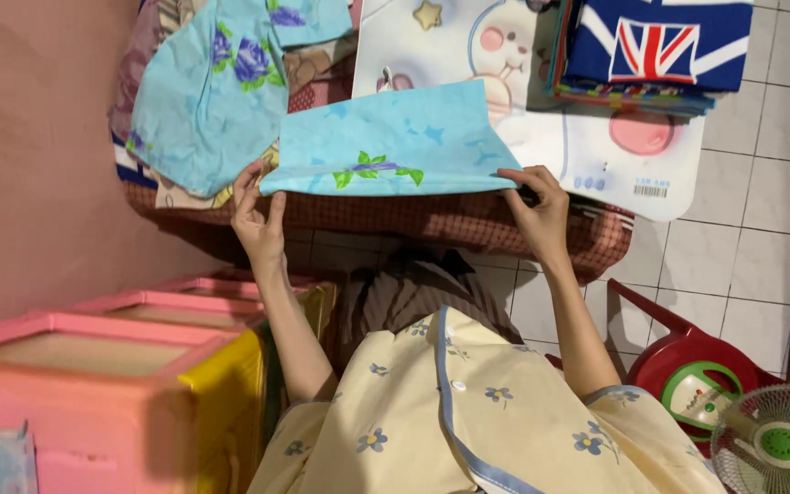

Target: Folding blue floral pillowcases on a small white tray table.

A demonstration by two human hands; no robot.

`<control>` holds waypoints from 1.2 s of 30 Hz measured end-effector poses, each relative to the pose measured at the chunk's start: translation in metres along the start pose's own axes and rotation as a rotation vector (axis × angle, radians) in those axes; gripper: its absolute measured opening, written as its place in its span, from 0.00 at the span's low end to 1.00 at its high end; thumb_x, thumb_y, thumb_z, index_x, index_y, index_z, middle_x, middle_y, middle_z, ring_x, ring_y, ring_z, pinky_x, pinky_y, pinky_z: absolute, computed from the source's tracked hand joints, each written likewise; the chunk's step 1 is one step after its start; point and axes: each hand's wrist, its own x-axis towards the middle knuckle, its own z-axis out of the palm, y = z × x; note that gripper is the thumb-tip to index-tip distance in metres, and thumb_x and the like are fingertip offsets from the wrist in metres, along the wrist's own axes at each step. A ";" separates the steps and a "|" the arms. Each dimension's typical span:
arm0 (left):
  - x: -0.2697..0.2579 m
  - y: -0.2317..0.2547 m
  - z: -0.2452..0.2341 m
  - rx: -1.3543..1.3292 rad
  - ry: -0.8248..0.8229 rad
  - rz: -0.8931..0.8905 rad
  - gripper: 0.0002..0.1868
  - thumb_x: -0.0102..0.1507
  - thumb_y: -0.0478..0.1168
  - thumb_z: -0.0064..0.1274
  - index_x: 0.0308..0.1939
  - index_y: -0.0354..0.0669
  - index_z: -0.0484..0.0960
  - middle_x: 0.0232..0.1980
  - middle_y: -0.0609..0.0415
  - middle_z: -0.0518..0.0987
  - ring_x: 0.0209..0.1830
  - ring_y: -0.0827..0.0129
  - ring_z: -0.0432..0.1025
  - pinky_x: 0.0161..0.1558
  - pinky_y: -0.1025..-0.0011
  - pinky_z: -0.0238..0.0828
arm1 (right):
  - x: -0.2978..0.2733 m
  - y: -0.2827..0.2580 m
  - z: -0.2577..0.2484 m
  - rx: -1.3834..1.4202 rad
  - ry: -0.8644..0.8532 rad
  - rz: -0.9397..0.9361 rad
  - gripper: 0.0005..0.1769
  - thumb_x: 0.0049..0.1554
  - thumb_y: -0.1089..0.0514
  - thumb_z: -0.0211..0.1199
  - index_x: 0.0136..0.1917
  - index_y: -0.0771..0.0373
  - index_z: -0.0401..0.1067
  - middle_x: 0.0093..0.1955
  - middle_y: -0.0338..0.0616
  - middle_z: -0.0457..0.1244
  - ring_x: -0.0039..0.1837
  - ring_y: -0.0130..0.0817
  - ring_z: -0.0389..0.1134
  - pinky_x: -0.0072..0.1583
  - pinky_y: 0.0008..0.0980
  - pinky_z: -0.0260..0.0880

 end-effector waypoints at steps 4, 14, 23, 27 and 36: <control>-0.039 0.022 -0.022 0.017 0.028 -0.015 0.06 0.65 0.35 0.62 0.44 0.38 0.83 0.66 0.46 0.70 0.71 0.59 0.64 0.75 0.58 0.51 | -0.034 -0.018 -0.012 0.037 -0.029 -0.010 0.17 0.60 0.72 0.66 0.58 0.54 0.80 0.48 0.37 0.67 0.58 0.36 0.69 0.70 0.46 0.56; -0.098 0.042 -0.042 -0.119 0.046 -0.012 0.09 0.65 0.37 0.61 0.44 0.35 0.81 0.63 0.44 0.72 0.69 0.58 0.65 0.72 0.59 0.56 | -0.096 0.001 -0.036 0.184 -0.046 0.105 0.15 0.60 0.72 0.64 0.57 0.58 0.80 0.51 0.42 0.71 0.61 0.33 0.69 0.70 0.46 0.59; -0.114 0.040 -0.026 -0.199 0.013 -0.133 0.05 0.64 0.31 0.60 0.38 0.37 0.78 0.55 0.42 0.79 0.57 0.65 0.71 0.58 0.69 0.64 | -0.113 -0.011 -0.052 0.220 -0.101 0.124 0.19 0.61 0.75 0.60 0.60 0.60 0.79 0.51 0.46 0.71 0.49 0.31 0.70 0.57 0.38 0.69; -0.117 0.017 -0.022 -0.210 -0.023 -0.173 0.06 0.61 0.28 0.62 0.35 0.36 0.79 0.51 0.41 0.82 0.53 0.65 0.74 0.53 0.72 0.66 | -0.116 0.001 -0.057 0.226 -0.090 0.163 0.19 0.59 0.74 0.63 0.61 0.61 0.79 0.50 0.45 0.70 0.43 0.24 0.67 0.51 0.33 0.70; -0.118 0.005 0.000 -0.214 -0.088 -0.286 0.07 0.57 0.26 0.66 0.38 0.32 0.85 0.48 0.40 0.84 0.54 0.64 0.77 0.57 0.71 0.70 | -0.116 0.016 -0.067 -0.115 0.014 0.128 0.15 0.54 0.70 0.73 0.53 0.57 0.83 0.44 0.50 0.70 0.46 0.42 0.73 0.48 0.34 0.70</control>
